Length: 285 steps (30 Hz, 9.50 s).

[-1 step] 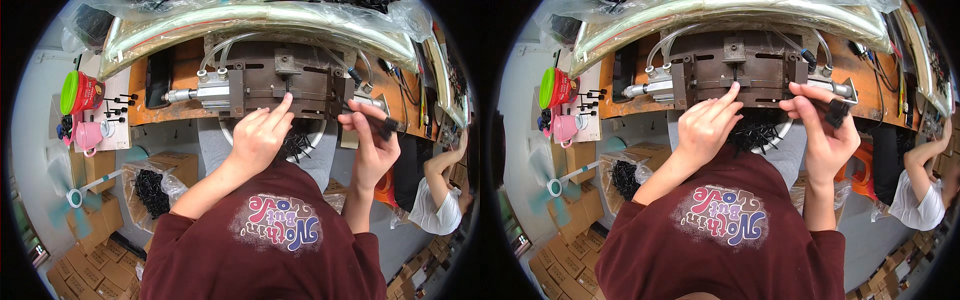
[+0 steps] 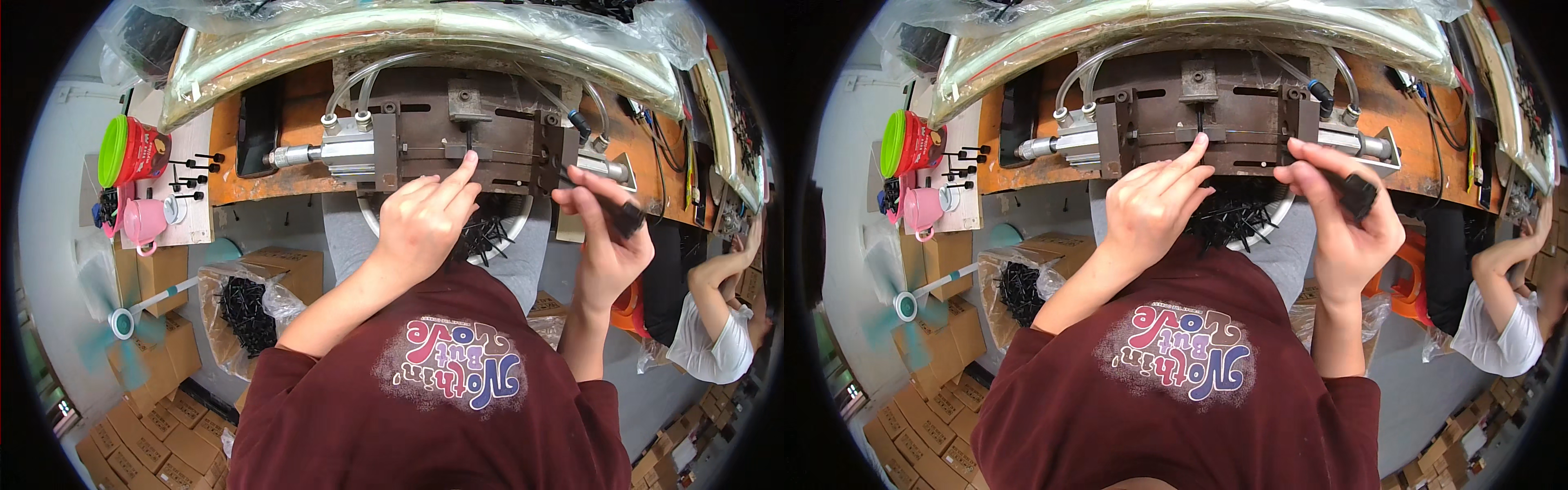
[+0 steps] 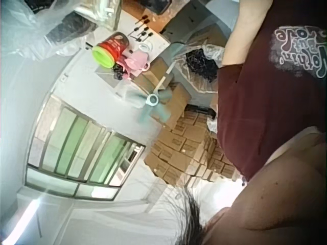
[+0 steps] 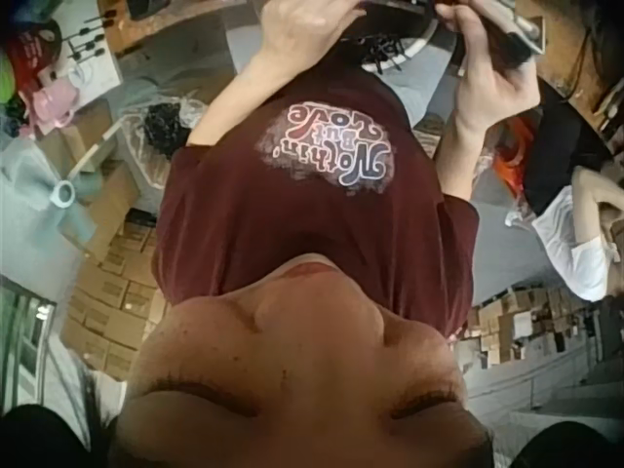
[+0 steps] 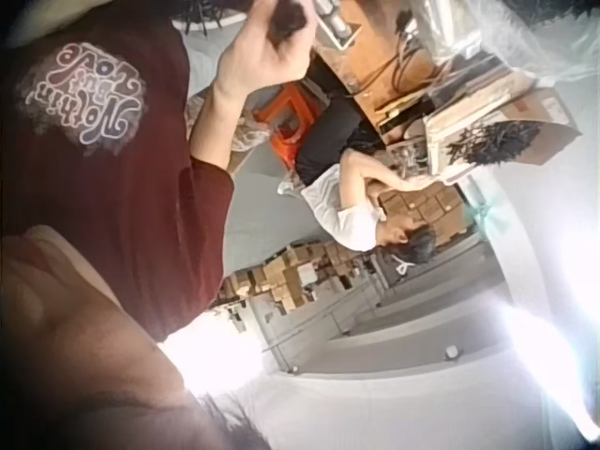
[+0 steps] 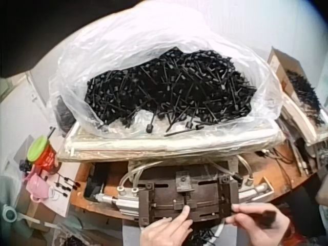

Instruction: The recorder is assembling small black components using a pneumatic jig or fixture at a workshop bench.

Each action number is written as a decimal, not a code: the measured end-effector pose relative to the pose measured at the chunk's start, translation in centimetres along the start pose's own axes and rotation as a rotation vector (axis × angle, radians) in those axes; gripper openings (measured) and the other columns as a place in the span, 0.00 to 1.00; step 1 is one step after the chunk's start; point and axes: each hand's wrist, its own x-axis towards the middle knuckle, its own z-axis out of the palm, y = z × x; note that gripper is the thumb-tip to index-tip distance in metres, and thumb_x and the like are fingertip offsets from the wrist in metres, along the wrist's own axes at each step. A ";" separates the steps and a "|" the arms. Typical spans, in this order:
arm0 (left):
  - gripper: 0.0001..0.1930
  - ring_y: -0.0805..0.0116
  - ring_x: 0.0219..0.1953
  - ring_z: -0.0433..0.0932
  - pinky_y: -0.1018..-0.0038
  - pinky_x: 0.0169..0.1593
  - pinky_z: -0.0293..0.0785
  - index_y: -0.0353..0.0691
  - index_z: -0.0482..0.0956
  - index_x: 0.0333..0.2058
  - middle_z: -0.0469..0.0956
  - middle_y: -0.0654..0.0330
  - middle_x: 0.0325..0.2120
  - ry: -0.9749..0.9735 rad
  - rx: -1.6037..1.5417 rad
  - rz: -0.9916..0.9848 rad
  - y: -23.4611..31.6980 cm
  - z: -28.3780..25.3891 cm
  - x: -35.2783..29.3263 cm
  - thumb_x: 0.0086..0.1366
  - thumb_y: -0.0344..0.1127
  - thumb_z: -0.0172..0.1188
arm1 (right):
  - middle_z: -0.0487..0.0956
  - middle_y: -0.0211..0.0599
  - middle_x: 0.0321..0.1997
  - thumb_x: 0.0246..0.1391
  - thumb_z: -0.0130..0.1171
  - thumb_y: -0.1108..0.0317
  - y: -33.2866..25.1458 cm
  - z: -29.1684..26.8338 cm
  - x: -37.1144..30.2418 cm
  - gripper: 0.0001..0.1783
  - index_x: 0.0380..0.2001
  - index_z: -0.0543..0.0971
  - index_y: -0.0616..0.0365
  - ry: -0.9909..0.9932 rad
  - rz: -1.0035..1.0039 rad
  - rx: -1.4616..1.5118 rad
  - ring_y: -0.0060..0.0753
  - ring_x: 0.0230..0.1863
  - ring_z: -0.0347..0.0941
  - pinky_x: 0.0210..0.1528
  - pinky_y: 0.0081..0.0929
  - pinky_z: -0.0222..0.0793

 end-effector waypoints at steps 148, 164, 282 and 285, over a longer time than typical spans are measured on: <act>0.22 0.62 0.50 0.75 0.72 0.54 0.68 0.33 0.69 0.57 0.76 0.53 0.51 -0.412 -0.230 -1.177 -19.2 9.7 -18.4 0.64 0.29 0.55 | 0.83 0.50 0.31 0.41 0.68 0.49 22.8 -6.5 -12.1 0.24 0.29 0.83 0.63 -0.247 0.685 -0.814 0.50 0.36 0.82 0.39 0.43 0.77; 0.21 0.73 0.37 0.74 0.78 0.40 0.71 0.30 0.69 0.57 0.78 0.59 0.40 -0.358 -0.574 -1.215 -18.0 9.4 -20.6 0.66 0.28 0.58 | 0.82 0.49 0.28 0.48 0.62 0.57 21.6 -5.8 -17.6 0.14 0.26 0.81 0.58 -0.222 0.349 -1.016 0.50 0.33 0.81 0.42 0.43 0.75; 0.15 0.60 0.42 0.80 0.64 0.52 0.72 0.36 0.83 0.36 0.79 0.52 0.50 0.109 -0.087 0.008 1.1 0.4 -1.5 0.47 0.30 0.71 | 0.76 0.29 0.32 0.59 0.59 0.70 -1.8 -2.8 21.2 0.14 0.45 0.79 0.67 -0.230 -0.224 0.159 0.17 0.32 0.71 0.37 0.18 0.67; 0.14 0.62 0.39 0.81 0.65 0.51 0.73 0.35 0.82 0.36 0.79 0.51 0.50 0.108 -0.047 0.028 0.9 0.7 -1.3 0.49 0.29 0.70 | 0.77 0.32 0.36 0.60 0.56 0.73 -2.0 -3.4 20.8 0.14 0.47 0.77 0.70 -0.237 -0.233 0.359 0.20 0.33 0.72 0.37 0.17 0.69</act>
